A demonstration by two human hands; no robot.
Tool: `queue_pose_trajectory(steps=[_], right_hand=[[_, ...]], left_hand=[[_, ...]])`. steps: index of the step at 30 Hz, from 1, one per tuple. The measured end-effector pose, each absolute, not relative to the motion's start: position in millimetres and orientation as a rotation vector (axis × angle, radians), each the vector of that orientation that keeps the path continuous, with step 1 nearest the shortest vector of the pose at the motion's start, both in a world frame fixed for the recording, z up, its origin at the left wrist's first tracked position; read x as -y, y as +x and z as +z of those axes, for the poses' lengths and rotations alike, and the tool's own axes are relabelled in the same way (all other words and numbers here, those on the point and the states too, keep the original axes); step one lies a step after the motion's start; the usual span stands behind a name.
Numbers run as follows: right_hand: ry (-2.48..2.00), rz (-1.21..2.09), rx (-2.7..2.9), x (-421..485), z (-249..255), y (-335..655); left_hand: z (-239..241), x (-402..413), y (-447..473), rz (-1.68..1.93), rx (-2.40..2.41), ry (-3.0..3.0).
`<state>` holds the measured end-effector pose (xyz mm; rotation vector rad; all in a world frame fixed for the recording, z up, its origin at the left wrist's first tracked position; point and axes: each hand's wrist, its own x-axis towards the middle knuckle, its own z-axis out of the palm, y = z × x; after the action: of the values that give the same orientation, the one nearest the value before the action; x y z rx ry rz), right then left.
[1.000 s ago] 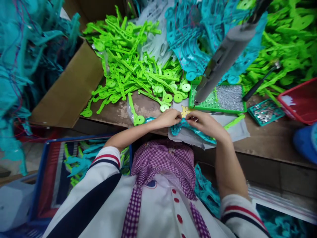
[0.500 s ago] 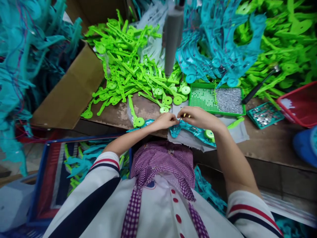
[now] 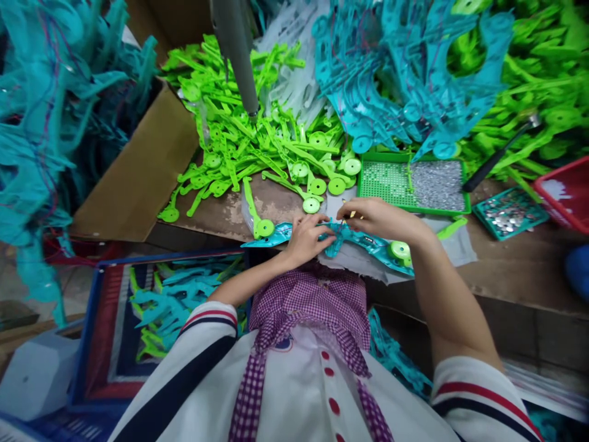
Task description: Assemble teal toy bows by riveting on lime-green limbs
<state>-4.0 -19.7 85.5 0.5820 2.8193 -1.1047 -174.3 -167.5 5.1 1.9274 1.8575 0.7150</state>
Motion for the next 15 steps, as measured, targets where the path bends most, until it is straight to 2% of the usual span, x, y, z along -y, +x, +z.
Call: queue_pose_trajectory(steps=[8,15], right_hand=[[0.465,-0.916,-2.742,5.4,81.7,-47.9],[0.230,-0.834,-2.465,-2.9,58.2,-105.2]], left_hand=[[-7.1,178.9,-168.0,0.884,-1.886,1.943],[-10.4,179.4,-167.9,0.768,-1.850,2.235]])
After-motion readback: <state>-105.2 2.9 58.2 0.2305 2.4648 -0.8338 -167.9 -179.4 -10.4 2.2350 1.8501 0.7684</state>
